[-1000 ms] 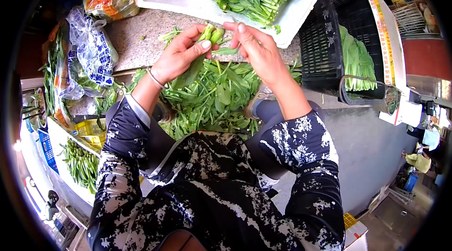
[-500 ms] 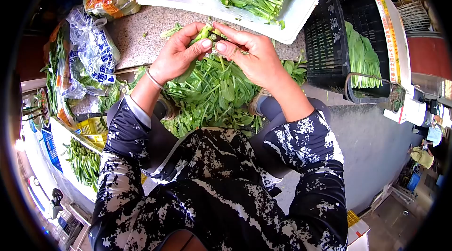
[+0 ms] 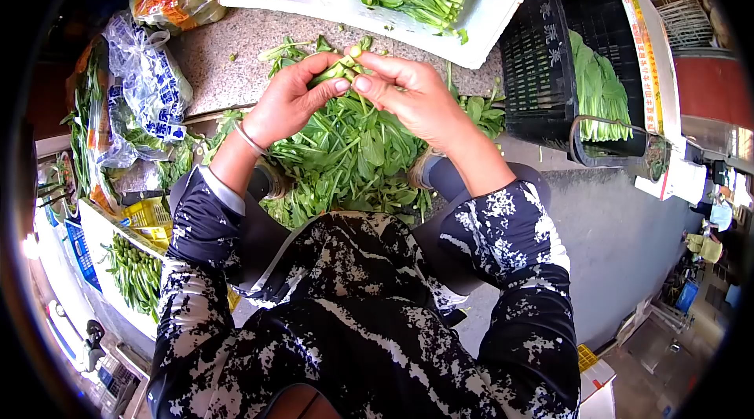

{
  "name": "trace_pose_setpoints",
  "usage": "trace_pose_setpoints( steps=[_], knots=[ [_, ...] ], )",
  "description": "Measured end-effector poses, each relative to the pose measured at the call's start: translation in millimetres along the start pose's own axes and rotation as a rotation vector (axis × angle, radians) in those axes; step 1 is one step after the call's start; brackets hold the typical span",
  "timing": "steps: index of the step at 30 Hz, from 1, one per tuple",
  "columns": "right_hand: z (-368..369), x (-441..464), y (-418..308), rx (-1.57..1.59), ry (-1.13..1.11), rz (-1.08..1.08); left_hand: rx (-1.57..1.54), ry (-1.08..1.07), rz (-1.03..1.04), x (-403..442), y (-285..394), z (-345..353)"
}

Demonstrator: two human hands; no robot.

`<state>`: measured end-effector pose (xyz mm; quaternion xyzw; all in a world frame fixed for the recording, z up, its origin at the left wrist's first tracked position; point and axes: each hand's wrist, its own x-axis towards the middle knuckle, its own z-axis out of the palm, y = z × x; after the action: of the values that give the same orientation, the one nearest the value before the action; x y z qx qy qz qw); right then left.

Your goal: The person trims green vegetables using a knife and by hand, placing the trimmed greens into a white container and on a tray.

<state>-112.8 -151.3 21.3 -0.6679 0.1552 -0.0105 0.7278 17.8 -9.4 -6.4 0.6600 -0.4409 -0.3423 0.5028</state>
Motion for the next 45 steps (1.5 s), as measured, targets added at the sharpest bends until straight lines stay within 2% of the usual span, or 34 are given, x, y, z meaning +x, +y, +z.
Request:
trace_pose_setpoints(
  steps=[3,5,7,9,11,12,13,15,17,18,19,22,23,28,31,33,35,37,39,40,41,43,45],
  knots=[
    [-5.0,3.5,3.1,-0.103,0.027,0.074,0.106,0.062,0.076,-0.8,-3.3,3.4],
    [-5.4,4.5,2.1,-0.055,0.014,0.108,0.119,0.076,0.107,-0.9,-2.8,4.6],
    [-5.5,3.9,1.9,-0.008,-0.001,0.147,0.179,0.065,0.042,-1.4,-4.1,3.9],
    [-5.7,3.3,0.0,0.048,-0.003,0.188,0.177,0.081,0.076,-1.3,-7.1,3.7],
    [-6.8,4.8,6.1,0.003,0.033,0.184,0.156,0.029,-0.011,-1.4,-4.6,3.4],
    [-9.4,6.3,9.7,0.035,0.03,0.193,0.106,0.076,0.107,-1.5,-4.7,6.1],
    [-11.9,8.6,14.2,0.066,0.026,0.2,0.103,0.077,0.112,-1.6,-3.5,4.8],
    [-21.1,14.0,25.0,0.124,0.052,0.243,0.032,0.047,-0.027,-3.0,0.5,-1.9],
    [-37.5,26.8,24.1,-0.041,0.117,0.348,0.01,0.068,-0.019,-2.5,0.4,-7.6],
    [-43.7,39.6,20.0,-0.292,0.27,0.332,0.028,0.097,0.02,-3.0,1.0,-10.0],
    [-72.8,59.8,51.9,-0.46,0.381,0.2,0.047,0.128,0.056,-4.3,0.7,-11.8],
    [-115.2,92.0,65.6,-1.235,0.607,0.108,0.072,0.178,0.023,-6.2,-3.8,-14.6],
    [-131.5,101.0,84.1,-1.355,0.648,-0.072,0.144,0.206,-0.006,-6.2,-5.4,-16.3],
    [-138.8,126.9,107.6,-1.531,0.72,0.069,0.355,0.296,-0.017,-6.3,-4.2,-27.7],
    [-141.9,130.5,112.1,-1.553,0.695,0.044,0.436,0.256,-0.084,-6.2,-2.9,-32.4],
    [-141.1,131.8,107.7,-1.521,0.721,0.071,0.46,0.275,-0.058,-6.2,-3.8,-33.7],
    [-139.6,130.1,99.2,-1.41,0.756,0.216,0.483,0.272,-0.021,-6.4,-3.0,-34.8],
    [-151.7,127.5,98.5,-1.41,0.722,0.184,0.491,0.275,-0.021,-6.9,0.3,-35.3],
    [-171.2,126.0,107.1,-0.623,0.593,0.097,0.512,0.268,-0.001,-6.5,1.4,-33.6],
    [-160.5,116.8,90.7,-0.454,0.562,0.088,0.509,0.268,0.002,-5.6,0.9,-32.4],
    [-149.4,107.6,73.5,-0.455,0.564,0.087,0.538,0.26,0.031,-5.0,-0.8,-31.0],
    [-130.3,92.0,47.2,-0.399,0.577,0.252,0.568,0.25,0.063,-3.9,-3.6,-29.1],
    [-121.4,82.4,41.5,-0.371,0.602,0.229,0.583,0.24,0.103,-1.8,-3.4,-23.5]
  ],
)
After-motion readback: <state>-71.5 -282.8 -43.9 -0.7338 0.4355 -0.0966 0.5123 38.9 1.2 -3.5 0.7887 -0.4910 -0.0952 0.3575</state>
